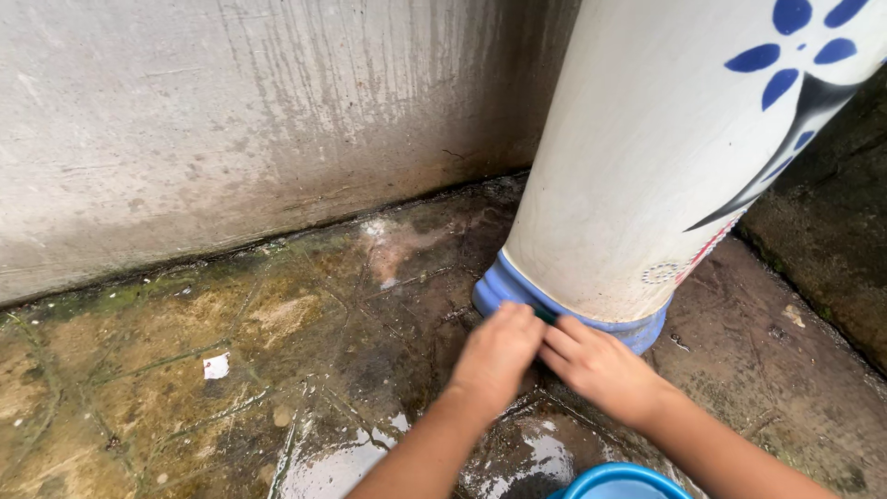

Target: The person cleans the exterior pedestal of a sink by scrubbing the surface with a green scouring pad and then wiping it with their hands.

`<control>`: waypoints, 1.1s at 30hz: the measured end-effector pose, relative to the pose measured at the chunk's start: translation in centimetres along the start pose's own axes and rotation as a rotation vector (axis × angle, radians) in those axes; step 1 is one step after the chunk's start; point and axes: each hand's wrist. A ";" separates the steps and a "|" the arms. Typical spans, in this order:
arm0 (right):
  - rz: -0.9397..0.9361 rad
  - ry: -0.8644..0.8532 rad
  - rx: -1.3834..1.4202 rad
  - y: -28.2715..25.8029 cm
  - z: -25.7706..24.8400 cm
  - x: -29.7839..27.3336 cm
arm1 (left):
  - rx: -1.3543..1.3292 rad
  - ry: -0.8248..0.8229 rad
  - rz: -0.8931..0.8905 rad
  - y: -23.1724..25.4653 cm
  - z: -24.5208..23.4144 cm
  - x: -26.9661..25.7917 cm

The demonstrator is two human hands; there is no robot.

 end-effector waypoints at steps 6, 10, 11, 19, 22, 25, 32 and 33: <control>0.051 0.058 0.003 0.9 0.4 7.7 | 0.006 0.003 -0.144 -4.9 -3.3 2.0; 0.064 0.011 0.041 0.1 -0.7 4.2 | 0.013 0.010 -0.004 -2.9 -2.0 1.2; 0.060 0.008 0.055 0.2 -0.9 2.9 | -0.004 0.037 0.052 -2.0 -1.2 0.8; 0.223 -0.047 0.103 0.9 -0.2 -9.9 | -0.056 -0.148 0.317 5.2 5.3 2.5; 0.402 -0.146 0.097 1.5 1.1 -12.9 | 0.066 -0.140 0.343 8.4 7.9 5.4; 0.416 -0.168 0.070 1.5 1.5 -13.4 | 0.083 -0.156 0.406 7.7 7.5 5.5; 0.175 0.153 0.018 -1.1 0.2 -6.8 | 0.031 -0.122 0.403 2.8 2.0 1.5; 0.166 0.122 0.047 -1.2 0.3 -5.2 | 0.034 -0.137 0.372 1.9 0.9 1.1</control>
Point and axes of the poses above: each hand's wrist, its own x-axis towards the middle knuckle, its own z-axis out of the palm, y = z × x, and after that the axes turned 9 degrees about -x, right-handed
